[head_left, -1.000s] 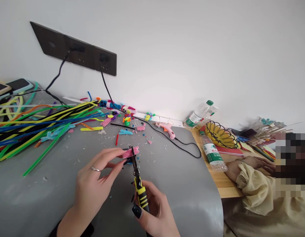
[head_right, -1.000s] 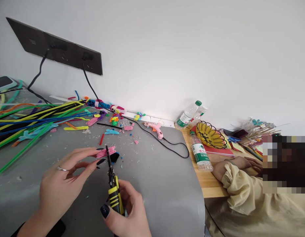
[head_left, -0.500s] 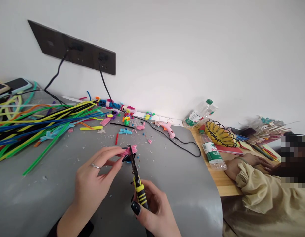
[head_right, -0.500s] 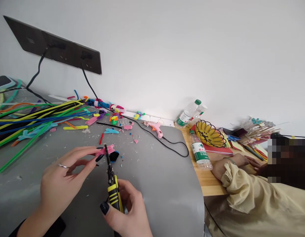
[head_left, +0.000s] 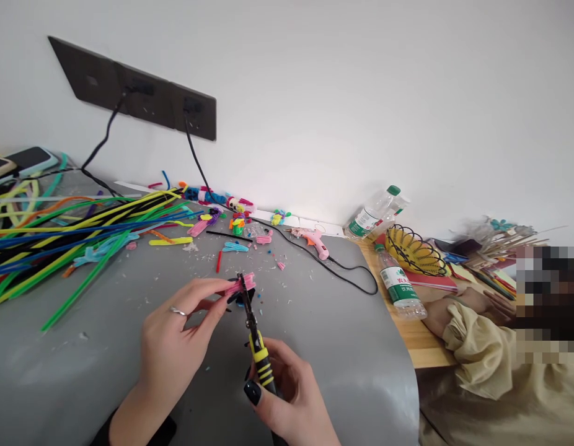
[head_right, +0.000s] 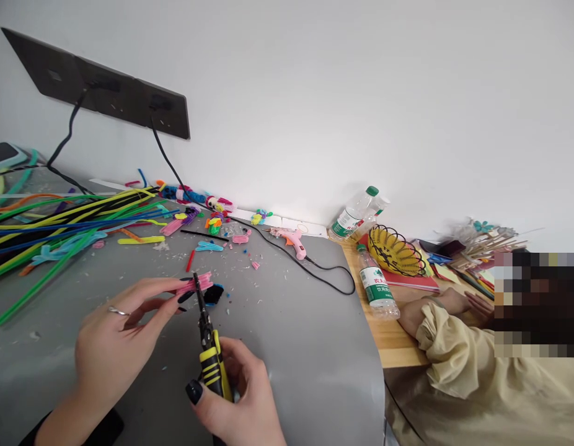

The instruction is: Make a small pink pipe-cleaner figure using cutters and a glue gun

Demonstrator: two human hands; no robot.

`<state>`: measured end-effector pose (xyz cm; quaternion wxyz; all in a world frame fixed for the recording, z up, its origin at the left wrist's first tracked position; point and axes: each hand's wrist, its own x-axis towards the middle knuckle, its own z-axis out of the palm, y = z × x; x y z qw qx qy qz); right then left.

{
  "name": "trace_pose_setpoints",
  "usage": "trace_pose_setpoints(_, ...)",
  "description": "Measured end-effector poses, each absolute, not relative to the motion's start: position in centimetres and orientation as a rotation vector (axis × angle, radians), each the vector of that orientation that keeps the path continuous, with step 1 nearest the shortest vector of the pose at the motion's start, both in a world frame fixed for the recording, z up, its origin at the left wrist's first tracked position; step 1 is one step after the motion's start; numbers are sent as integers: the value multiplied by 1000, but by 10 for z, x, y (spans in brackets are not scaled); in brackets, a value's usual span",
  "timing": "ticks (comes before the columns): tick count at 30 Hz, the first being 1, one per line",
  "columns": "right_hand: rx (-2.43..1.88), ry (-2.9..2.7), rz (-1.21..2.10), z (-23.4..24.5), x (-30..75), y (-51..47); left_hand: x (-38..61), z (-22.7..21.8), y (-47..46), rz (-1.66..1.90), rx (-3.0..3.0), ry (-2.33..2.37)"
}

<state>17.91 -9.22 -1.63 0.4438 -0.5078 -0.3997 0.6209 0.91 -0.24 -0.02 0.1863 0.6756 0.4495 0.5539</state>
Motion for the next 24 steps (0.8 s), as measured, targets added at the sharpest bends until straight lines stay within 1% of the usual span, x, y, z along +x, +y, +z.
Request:
trace_pose_setpoints(6, -1200, -942, 1588, -1, 179, -93, 12, 2, -7, 1583, 1728, 1287)
trace_pose_setpoints(11, -1159, -862, 1618, -3, 182, -95, 10, -2, -4, 1484, 1181, 1271)
trace_pose_setpoints(13, -1190, -935, 1554, -3, 187, -98, 8, -3, -1, 1451, 995, 1211)
trace_pose_setpoints(14, -1248, -989, 1479, -2, 191, -99, 7, -3, 0, 1441, 922, 1183)
trace_pose_setpoints(16, -1459, -1103, 1224, 2, 202, -98, 6, -3, 3, 1421, 804, 1141)
trace_pose_setpoints(19, -1852, -1340, 692, 6, 223, -85, 7, -3, 4, 1382, 688, 1093)
trace_pose_setpoints(22, -2116, -1564, 248, 1, 247, -59, 8, -3, 5, 1353, 601, 1041)
trace_pose_setpoints(24, -2141, -1669, 153, -5, 261, -43, 8, -2, 4, 1329, 565, 1018)
